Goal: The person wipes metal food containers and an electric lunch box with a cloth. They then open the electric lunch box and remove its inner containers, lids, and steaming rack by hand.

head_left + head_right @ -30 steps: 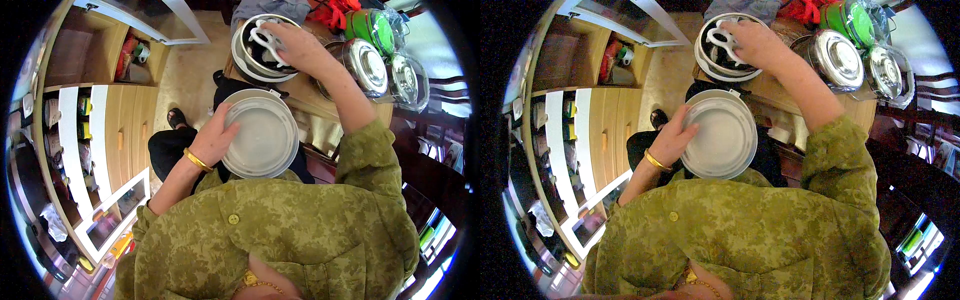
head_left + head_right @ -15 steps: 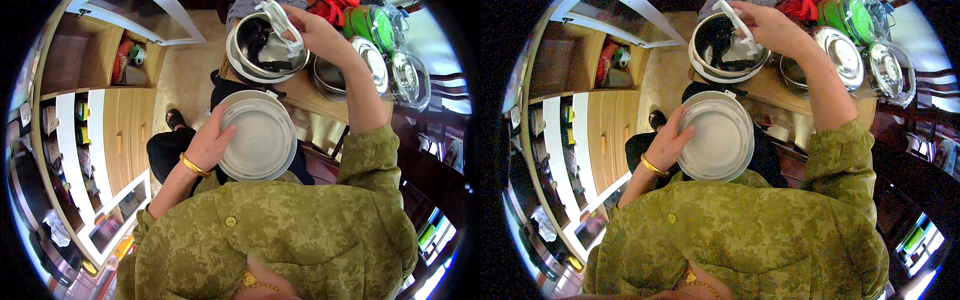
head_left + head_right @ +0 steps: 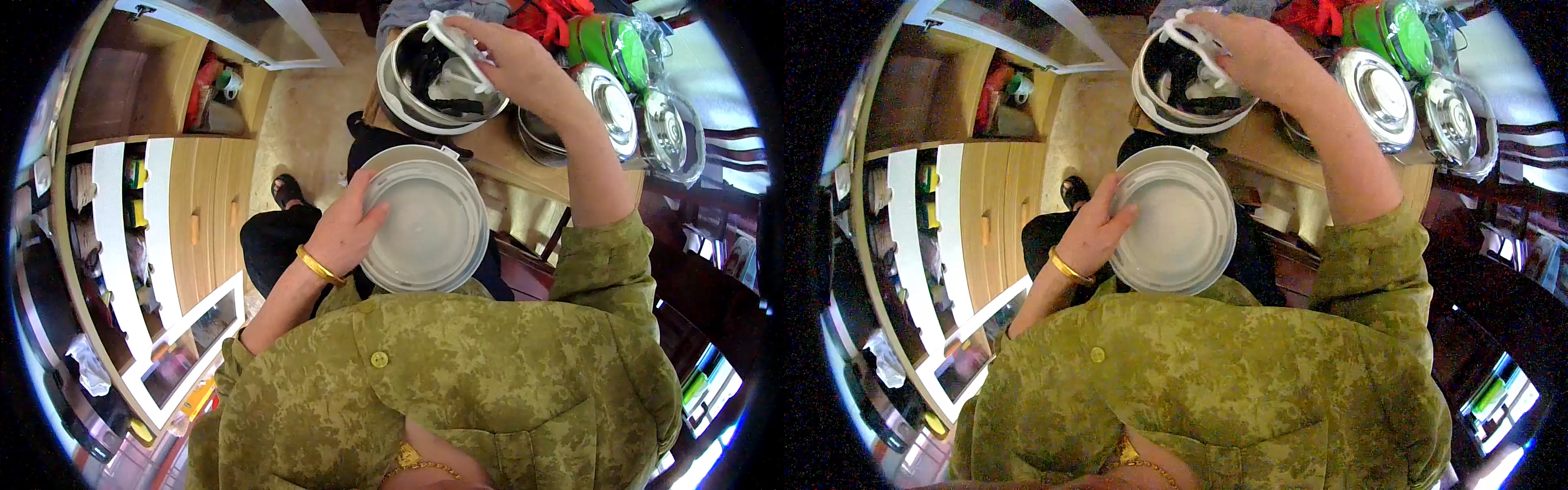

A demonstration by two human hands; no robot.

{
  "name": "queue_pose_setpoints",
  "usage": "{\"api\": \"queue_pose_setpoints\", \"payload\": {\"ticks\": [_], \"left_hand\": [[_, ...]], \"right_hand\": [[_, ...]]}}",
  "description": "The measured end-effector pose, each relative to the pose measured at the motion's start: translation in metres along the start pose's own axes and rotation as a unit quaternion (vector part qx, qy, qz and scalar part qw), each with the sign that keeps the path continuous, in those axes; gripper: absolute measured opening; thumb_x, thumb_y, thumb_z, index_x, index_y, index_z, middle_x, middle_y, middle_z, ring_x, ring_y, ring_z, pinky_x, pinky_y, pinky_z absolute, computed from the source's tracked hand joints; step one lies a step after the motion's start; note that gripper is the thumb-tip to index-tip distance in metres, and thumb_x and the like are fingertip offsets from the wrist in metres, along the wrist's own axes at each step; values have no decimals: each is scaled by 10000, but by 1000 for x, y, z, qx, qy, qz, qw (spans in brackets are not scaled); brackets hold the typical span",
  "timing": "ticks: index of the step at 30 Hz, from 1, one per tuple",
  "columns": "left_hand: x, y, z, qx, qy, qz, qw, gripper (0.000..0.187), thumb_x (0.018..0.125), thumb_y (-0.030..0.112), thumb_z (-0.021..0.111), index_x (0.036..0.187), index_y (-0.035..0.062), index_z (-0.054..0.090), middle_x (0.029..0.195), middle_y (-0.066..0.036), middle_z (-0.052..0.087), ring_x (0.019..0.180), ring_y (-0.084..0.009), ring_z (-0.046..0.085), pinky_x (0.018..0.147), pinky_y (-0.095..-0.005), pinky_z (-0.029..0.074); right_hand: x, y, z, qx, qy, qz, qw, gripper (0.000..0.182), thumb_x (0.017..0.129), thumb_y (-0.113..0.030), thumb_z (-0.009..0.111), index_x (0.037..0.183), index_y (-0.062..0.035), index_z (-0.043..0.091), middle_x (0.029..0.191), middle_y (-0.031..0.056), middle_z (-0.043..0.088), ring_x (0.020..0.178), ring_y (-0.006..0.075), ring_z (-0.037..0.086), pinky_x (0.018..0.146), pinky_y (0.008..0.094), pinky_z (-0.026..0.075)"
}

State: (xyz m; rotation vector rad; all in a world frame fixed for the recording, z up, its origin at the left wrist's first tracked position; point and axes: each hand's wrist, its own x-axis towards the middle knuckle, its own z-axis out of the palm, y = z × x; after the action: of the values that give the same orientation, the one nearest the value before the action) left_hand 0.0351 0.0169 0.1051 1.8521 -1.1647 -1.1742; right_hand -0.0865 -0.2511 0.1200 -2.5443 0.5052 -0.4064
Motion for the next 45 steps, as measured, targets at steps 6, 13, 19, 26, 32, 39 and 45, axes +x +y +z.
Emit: {"api": "queue_pose_setpoints", "payload": {"ticks": [6, 13, 19, 26, 32, 39, 45], "left_hand": [[-1, -1, 1, 8, 4, 3, 1000, 412, 836, 163, 486, 1190, -4, 356, 1055, -256, 530, 1005, -374, 526, 852, -375, 410], [-2, 4, 0, 3, -3, -3, 1000, 419, 838, 169, 485, 1198, 5, 346, 1054, -249, 534, 995, -372, 533, 842, -377, 418], [-2, 2, 3, 12, 6, 1, 1000, 428, 836, 164, 479, 1210, 14, 334, 1043, -261, 540, 979, -390, 538, 829, -394, 425], [-5, 6, 3, 0, -20, -39, 999, 461, 845, 180, 492, 1251, 39, 325, 1143, -226, 510, 1055, -354, 514, 891, -373, 399], [-8, -2, 8, 13, 4, -14, 1000, 441, 845, 167, 480, 1238, 43, 324, 1105, -218, 523, 1046, -354, 516, 885, -381, 402], [-11, -10, 12, -23, 25, 21, 999, 436, 854, 178, 473, 1239, 45, 315, 1086, -220, 530, 1025, -362, 524, 870, -382, 412], [-8, -13, 12, -14, 24, 20, 999, 419, 855, 189, 485, 1219, 46, 333, 1076, -219, 538, 999, -360, 534, 834, -384, 428]], "right_hand": [[-1, -15, 25, -162, -5, 7, 987, 495, 725, -27, 575, 1189, -162, 470, 1051, 141, 548, 910, 335, 566, 744, 415, 480], [-10, -15, 50, -229, 29, -19, 973, 421, 717, -115, 614, 1128, -163, 536, 954, 143, 563, 901, 292, 576, 727, 394, 492], [-13, -11, 23, -50, 28, -8, 998, 423, 730, -132, 631, 1142, -125, 536, 1103, 156, 538, 1020, 342, 509, 887, 398, 411], [-28, 51, 20, -130, 31, 147, 980, 423, 771, -187, 611, 1144, -20, 502, 1002, 220, 569, 907, 343, 573, 766, 417, 486], [-20, 39, 20, 147, 4, 307, 940, 398, 774, -67, 523, 1163, 5, 479, 894, 126, 617, 614, 193, 610, 455, 269, 494], [-12, 18, -16, 189, 18, 341, 921, 419, 775, -78, 533, 1188, -19, 486, 851, 61, 616, 532, 125, 565, 424, 236, 456], [-12, 9, -39, 244, 111, 340, 902, 386, 806, -67, 531, 1183, 1, 487, 855, 75, 619, 520, 119, 559, 417, 238, 458]]}}
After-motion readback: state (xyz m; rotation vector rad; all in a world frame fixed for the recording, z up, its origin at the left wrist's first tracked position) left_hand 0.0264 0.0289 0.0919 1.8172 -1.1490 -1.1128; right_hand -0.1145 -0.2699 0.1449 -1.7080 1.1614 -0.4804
